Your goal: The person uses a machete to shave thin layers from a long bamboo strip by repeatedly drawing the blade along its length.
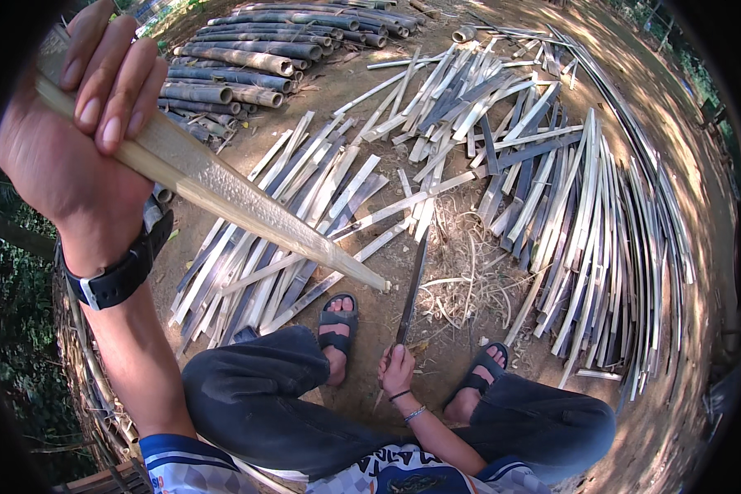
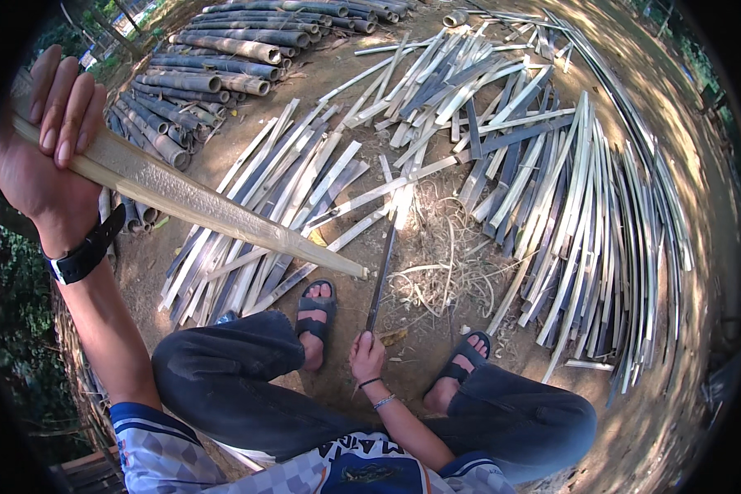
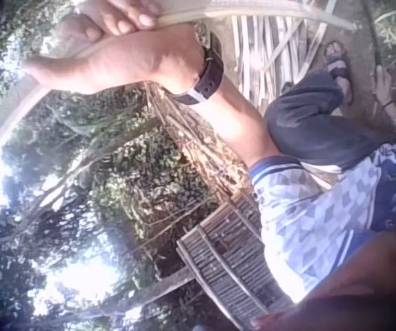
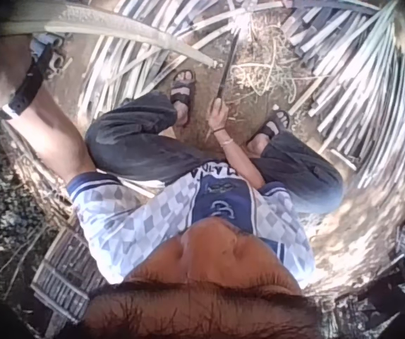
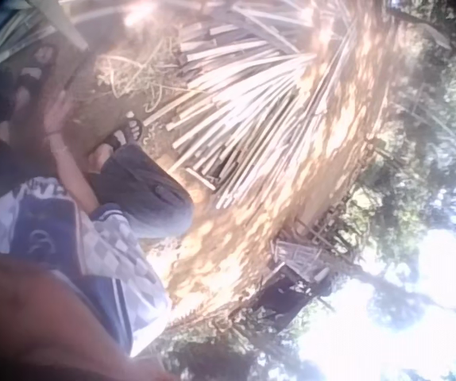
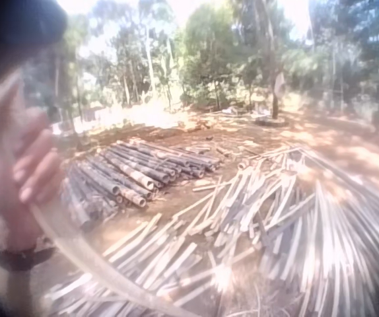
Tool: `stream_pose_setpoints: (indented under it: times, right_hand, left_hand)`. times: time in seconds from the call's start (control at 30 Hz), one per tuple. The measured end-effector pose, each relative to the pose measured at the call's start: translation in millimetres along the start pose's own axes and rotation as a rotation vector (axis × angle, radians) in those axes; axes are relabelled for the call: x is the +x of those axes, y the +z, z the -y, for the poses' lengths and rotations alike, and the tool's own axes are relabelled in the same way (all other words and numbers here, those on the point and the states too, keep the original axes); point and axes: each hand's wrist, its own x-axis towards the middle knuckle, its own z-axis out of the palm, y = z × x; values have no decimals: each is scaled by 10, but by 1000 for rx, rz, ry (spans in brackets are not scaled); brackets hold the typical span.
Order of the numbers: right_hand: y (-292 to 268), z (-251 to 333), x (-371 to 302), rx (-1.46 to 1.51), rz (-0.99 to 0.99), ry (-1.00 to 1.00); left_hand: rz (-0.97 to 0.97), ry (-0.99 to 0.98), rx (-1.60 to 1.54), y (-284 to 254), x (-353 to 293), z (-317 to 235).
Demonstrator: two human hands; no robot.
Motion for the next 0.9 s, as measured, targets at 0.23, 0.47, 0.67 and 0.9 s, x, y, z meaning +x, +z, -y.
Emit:
stream_pose_setpoints:
  times: [0.23, 0.47, 0.67, 0.9]
  right_hand:
    - [105, 11, -80, -44, 58, 351]
    - [-21, -76, 23, -29, 16, 114]
    - [31, -6, -53, -125, 74, 430]
    - [10, 56, 22, 9, 17, 8]
  left_hand:
    - [31, -32, 17, -96, -45, -78]
    - [29, -36, 12, -116, -23, -53]
    - [40, -41, -10, -135, -48, -72]
    - [-6, -10, 8, -148, -25, -67]
